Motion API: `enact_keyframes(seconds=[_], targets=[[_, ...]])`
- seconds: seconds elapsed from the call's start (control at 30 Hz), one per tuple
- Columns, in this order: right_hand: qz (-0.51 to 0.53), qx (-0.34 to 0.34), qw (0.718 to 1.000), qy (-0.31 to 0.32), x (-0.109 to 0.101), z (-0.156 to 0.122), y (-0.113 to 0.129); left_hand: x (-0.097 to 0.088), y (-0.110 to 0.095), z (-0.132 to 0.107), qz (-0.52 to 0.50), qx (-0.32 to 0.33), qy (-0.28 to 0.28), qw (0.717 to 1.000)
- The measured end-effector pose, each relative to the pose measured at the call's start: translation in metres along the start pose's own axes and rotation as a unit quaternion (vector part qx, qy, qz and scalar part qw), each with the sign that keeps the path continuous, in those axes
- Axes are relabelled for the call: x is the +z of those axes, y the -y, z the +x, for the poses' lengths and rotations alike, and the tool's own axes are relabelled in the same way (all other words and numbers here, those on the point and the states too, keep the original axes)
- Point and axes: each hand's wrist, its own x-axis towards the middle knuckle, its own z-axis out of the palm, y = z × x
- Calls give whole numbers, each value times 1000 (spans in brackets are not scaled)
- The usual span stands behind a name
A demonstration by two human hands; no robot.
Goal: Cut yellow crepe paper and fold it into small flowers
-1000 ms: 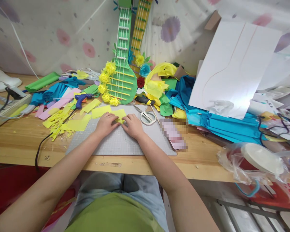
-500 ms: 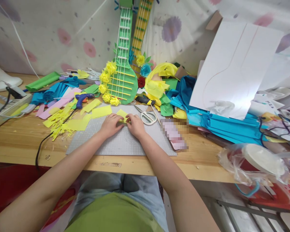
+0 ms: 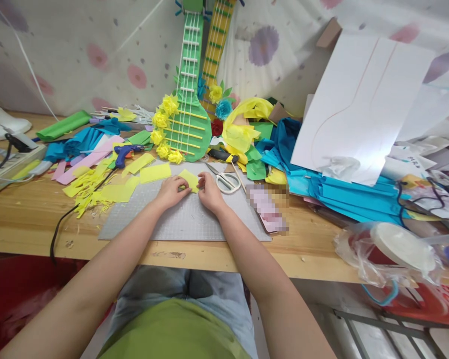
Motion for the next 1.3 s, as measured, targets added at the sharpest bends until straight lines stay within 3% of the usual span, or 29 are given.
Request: enact_keyframes(seconds=[0.37,0.6,1.1,1.3], targets=[[-24,0,1000,17,0,-2,8,8,-2,-2,-11,-16,-46,999],[-38,-32,999,20,2,-2,5,4,-4,-4,-18,-8,-34,999],[-40,53,998,-9,8,2,9,8,-9,-4,24,-91,-48,994],[-78,48,996,-16,12,3,8,7,-11,-3,29,-113,-51,992]])
